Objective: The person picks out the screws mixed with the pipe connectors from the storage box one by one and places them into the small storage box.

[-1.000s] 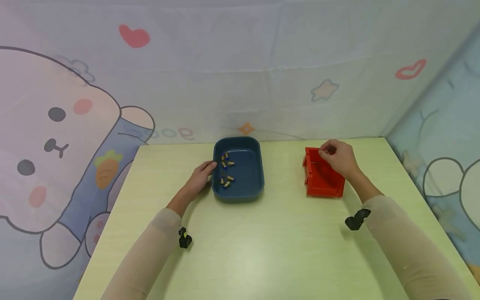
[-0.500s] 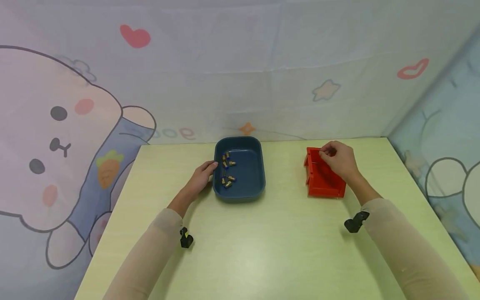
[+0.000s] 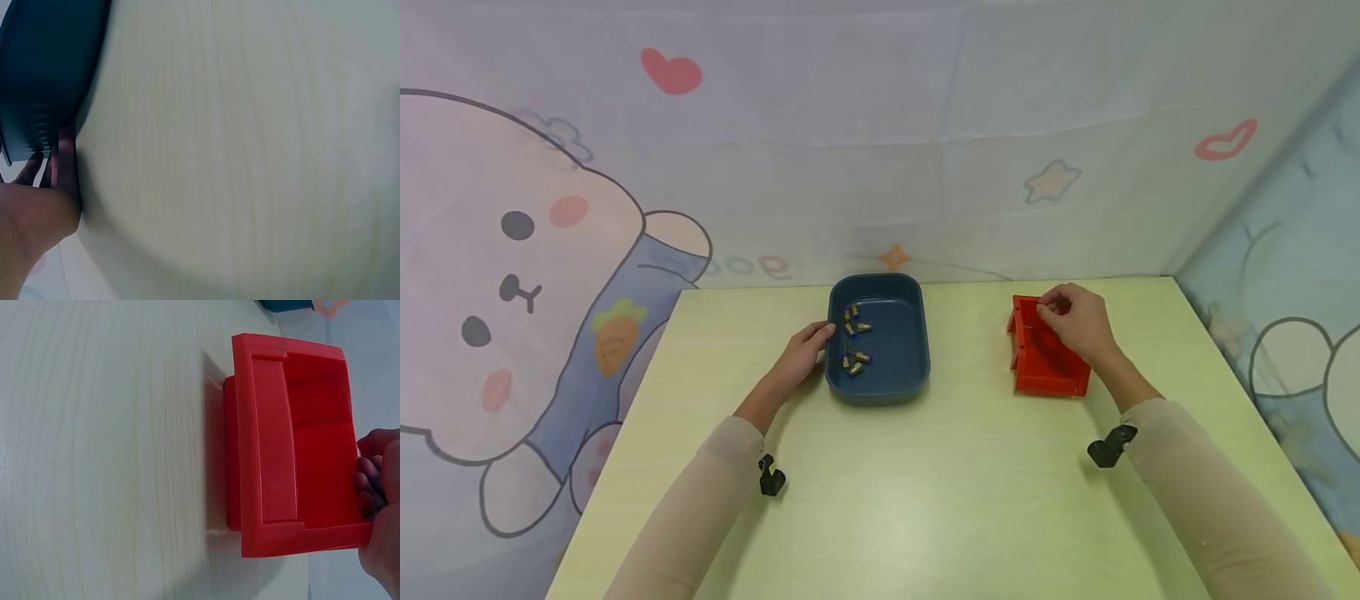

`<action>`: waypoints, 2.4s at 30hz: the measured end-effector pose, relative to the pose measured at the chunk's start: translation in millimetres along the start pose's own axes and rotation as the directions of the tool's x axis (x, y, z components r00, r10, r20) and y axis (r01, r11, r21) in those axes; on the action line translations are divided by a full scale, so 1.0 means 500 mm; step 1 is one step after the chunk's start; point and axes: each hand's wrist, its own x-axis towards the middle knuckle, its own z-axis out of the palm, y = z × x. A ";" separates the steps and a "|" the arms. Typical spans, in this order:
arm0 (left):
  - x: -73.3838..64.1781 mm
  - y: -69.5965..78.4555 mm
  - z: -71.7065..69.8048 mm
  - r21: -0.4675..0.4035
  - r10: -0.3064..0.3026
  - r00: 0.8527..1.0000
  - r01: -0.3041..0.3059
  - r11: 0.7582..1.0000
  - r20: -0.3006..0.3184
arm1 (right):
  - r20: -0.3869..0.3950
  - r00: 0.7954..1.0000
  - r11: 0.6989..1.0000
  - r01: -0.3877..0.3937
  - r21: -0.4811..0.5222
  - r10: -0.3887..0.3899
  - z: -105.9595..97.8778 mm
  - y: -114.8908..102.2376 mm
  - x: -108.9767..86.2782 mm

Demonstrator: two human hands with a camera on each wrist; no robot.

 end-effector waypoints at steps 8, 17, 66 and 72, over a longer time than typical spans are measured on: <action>0.016 -0.016 -0.004 -0.007 -0.003 1.000 0.003 1.000 -0.003 | -0.006 1.000 1.000 0.014 0.001 -0.014 0.000 0.001 0.000; 0.022 -0.038 -0.004 -0.006 0.028 0.999 -0.028 1.000 -0.024 | -0.004 1.000 1.000 0.027 -0.009 -0.027 0.000 0.001 0.001; 0.020 -0.033 0.002 -0.017 0.019 0.999 -0.019 1.000 -0.033 | 0.046 0.981 0.967 0.176 0.184 -0.187 0.091 -0.165 0.045; 0.022 -0.037 0.002 -0.009 0.040 0.998 -0.040 0.999 -0.050 | 0.054 0.979 0.961 0.184 0.205 -0.199 0.107 -0.189 0.049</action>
